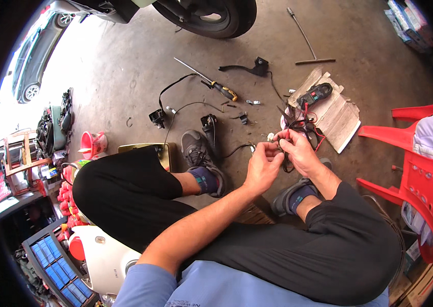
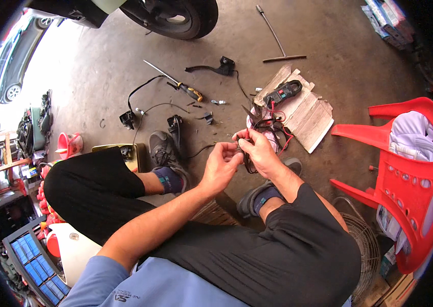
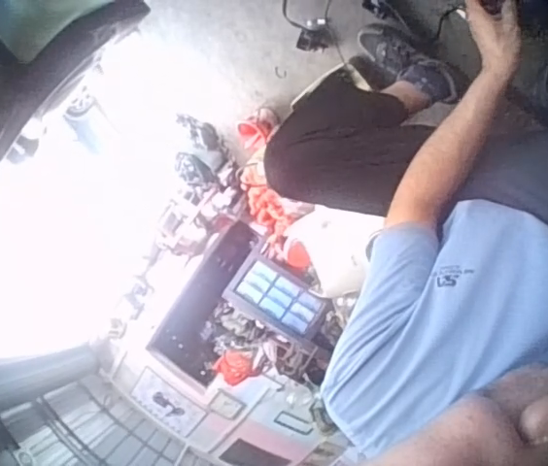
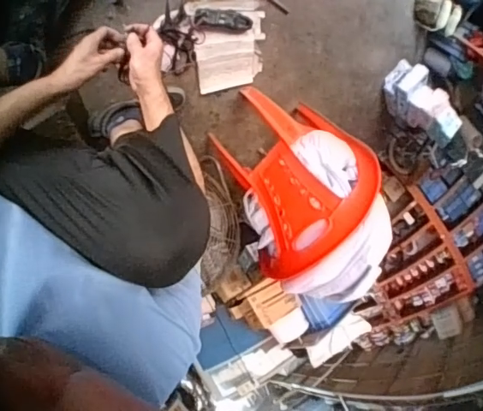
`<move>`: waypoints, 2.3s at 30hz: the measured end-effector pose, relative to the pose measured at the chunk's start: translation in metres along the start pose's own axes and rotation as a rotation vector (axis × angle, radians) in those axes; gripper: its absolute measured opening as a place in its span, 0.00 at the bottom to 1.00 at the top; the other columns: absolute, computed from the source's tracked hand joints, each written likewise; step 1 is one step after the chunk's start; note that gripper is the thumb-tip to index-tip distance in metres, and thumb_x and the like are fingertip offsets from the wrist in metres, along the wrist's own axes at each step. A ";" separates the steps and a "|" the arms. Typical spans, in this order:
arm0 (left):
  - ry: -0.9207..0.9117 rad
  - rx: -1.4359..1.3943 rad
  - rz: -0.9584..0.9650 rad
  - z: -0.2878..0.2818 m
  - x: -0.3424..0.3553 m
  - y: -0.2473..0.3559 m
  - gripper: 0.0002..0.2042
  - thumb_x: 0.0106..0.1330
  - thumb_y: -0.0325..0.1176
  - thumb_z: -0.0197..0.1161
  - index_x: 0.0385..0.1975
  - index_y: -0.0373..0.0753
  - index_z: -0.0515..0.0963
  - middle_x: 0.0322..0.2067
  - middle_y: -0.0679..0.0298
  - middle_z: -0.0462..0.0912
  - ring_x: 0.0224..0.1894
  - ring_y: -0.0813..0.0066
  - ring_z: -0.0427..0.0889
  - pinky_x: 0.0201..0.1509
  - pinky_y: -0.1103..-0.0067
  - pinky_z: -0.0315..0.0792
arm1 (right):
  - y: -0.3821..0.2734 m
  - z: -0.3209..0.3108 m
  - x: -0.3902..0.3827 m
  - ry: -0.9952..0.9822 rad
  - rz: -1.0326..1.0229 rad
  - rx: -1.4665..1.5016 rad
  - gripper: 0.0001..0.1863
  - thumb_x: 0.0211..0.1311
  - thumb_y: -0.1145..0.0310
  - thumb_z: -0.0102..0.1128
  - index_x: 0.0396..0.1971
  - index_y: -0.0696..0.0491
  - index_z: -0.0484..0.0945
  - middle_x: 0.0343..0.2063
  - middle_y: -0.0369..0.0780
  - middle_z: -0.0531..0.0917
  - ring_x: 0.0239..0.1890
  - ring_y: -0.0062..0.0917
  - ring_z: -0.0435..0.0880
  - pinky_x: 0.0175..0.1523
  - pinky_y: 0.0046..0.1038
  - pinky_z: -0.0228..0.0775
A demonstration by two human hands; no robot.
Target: Repairing or testing motorcycle electrical components using a multimeter and wiring tools.
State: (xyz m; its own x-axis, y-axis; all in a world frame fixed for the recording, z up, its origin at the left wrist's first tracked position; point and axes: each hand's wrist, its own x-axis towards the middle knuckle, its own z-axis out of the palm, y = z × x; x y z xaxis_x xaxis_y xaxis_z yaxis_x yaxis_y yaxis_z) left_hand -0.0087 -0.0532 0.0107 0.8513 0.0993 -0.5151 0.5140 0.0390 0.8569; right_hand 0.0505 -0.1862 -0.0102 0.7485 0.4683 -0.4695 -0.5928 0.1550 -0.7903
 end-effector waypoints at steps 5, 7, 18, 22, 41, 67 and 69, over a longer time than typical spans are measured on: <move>0.037 0.099 0.041 0.009 0.003 -0.001 0.12 0.60 0.30 0.62 0.38 0.30 0.70 0.29 0.62 0.78 0.30 0.81 0.76 0.33 0.82 0.73 | -0.010 0.007 -0.006 -0.021 0.009 0.005 0.09 0.64 0.77 0.48 0.42 0.59 0.72 0.36 0.35 0.76 0.38 0.14 0.74 0.42 0.18 0.71; 0.018 0.110 0.037 0.005 0.003 -0.005 0.11 0.60 0.29 0.61 0.38 0.31 0.70 0.28 0.63 0.78 0.29 0.80 0.76 0.33 0.82 0.72 | -0.015 0.006 -0.008 -0.035 -0.004 -0.030 0.09 0.64 0.77 0.48 0.43 0.59 0.72 0.35 0.35 0.76 0.39 0.15 0.74 0.43 0.18 0.71; -0.035 0.306 0.111 -0.010 -0.007 -0.001 0.14 0.59 0.28 0.55 0.44 0.32 0.71 0.30 0.53 0.78 0.34 0.63 0.78 0.41 0.72 0.71 | -0.032 0.001 -0.015 -0.138 -0.052 -0.491 0.15 0.65 0.67 0.45 0.47 0.56 0.76 0.17 0.30 0.73 0.17 0.09 0.65 0.22 0.15 0.56; -0.005 0.348 0.177 -0.012 -0.006 -0.006 0.13 0.60 0.28 0.56 0.44 0.32 0.71 0.25 0.60 0.76 0.28 0.73 0.75 0.35 0.77 0.70 | -0.032 -0.001 -0.015 -0.148 -0.043 -0.482 0.15 0.64 0.68 0.45 0.47 0.56 0.75 0.17 0.30 0.74 0.17 0.09 0.65 0.21 0.15 0.56; 0.011 0.463 0.264 -0.015 -0.009 -0.008 0.13 0.59 0.28 0.57 0.44 0.32 0.72 0.28 0.55 0.76 0.31 0.66 0.76 0.38 0.74 0.71 | -0.032 -0.002 -0.016 -0.139 0.010 -0.497 0.13 0.64 0.72 0.44 0.43 0.60 0.75 0.16 0.33 0.74 0.21 0.14 0.73 0.28 0.20 0.65; 0.016 0.465 0.319 -0.015 -0.007 -0.013 0.13 0.59 0.28 0.56 0.43 0.32 0.71 0.26 0.57 0.76 0.27 0.70 0.76 0.34 0.76 0.70 | -0.031 -0.003 -0.015 -0.136 -0.025 -0.519 0.13 0.63 0.71 0.44 0.41 0.58 0.76 0.15 0.33 0.75 0.19 0.14 0.72 0.27 0.19 0.65; 0.000 0.315 0.155 -0.015 -0.004 -0.014 0.11 0.62 0.28 0.55 0.43 0.32 0.71 0.26 0.60 0.77 0.27 0.76 0.76 0.30 0.78 0.71 | -0.035 -0.007 -0.015 -0.062 0.090 -0.415 0.11 0.65 0.70 0.44 0.39 0.58 0.75 0.18 0.34 0.77 0.19 0.15 0.72 0.26 0.21 0.65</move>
State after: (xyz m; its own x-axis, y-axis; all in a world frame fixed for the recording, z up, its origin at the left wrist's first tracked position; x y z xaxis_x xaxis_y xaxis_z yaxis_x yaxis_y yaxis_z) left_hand -0.0211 -0.0397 0.0009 0.9218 0.0800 -0.3793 0.3858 -0.2850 0.8775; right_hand 0.0623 -0.2044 0.0215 0.6721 0.5176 -0.5295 -0.4757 -0.2461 -0.8445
